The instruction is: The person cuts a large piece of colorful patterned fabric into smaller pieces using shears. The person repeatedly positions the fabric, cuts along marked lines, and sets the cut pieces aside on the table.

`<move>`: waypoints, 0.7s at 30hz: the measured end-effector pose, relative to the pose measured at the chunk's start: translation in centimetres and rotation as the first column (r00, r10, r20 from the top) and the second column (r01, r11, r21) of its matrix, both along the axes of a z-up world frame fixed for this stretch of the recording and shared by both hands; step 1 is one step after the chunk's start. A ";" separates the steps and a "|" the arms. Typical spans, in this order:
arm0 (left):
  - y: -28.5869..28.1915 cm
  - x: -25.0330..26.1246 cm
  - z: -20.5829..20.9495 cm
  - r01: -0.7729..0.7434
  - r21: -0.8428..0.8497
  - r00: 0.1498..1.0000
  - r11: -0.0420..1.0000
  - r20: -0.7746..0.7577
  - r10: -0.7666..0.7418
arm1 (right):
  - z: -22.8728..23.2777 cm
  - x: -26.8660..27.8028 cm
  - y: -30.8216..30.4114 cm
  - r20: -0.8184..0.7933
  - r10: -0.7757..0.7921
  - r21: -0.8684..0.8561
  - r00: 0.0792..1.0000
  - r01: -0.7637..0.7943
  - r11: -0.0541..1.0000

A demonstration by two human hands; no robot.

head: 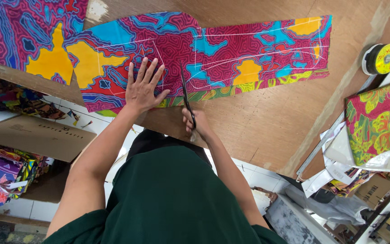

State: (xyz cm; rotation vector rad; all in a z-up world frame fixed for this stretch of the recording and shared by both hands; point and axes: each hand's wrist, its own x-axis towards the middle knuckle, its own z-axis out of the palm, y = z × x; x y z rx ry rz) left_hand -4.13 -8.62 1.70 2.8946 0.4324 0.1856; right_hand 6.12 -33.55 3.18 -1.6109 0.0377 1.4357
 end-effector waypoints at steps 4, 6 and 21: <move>0.1 0.3 -0.1 -0.007 -0.015 1.000 1.000 -0.011 0.007 | 0.0 0.9 1.4 0.002 0.002 0.016 1.000 -0.002 1.000; 0.2 0.2 -0.1 -0.002 0.008 1.000 1.000 -0.013 0.002 | 0.3 1.1 1.7 0.021 0.022 -0.017 1.000 -0.021 1.000; 0.1 0.4 0.6 -0.028 -0.081 1.000 0.996 -0.001 0.028 | 0.3 5.7 7.1 0.086 0.041 0.063 0.995 -0.046 0.997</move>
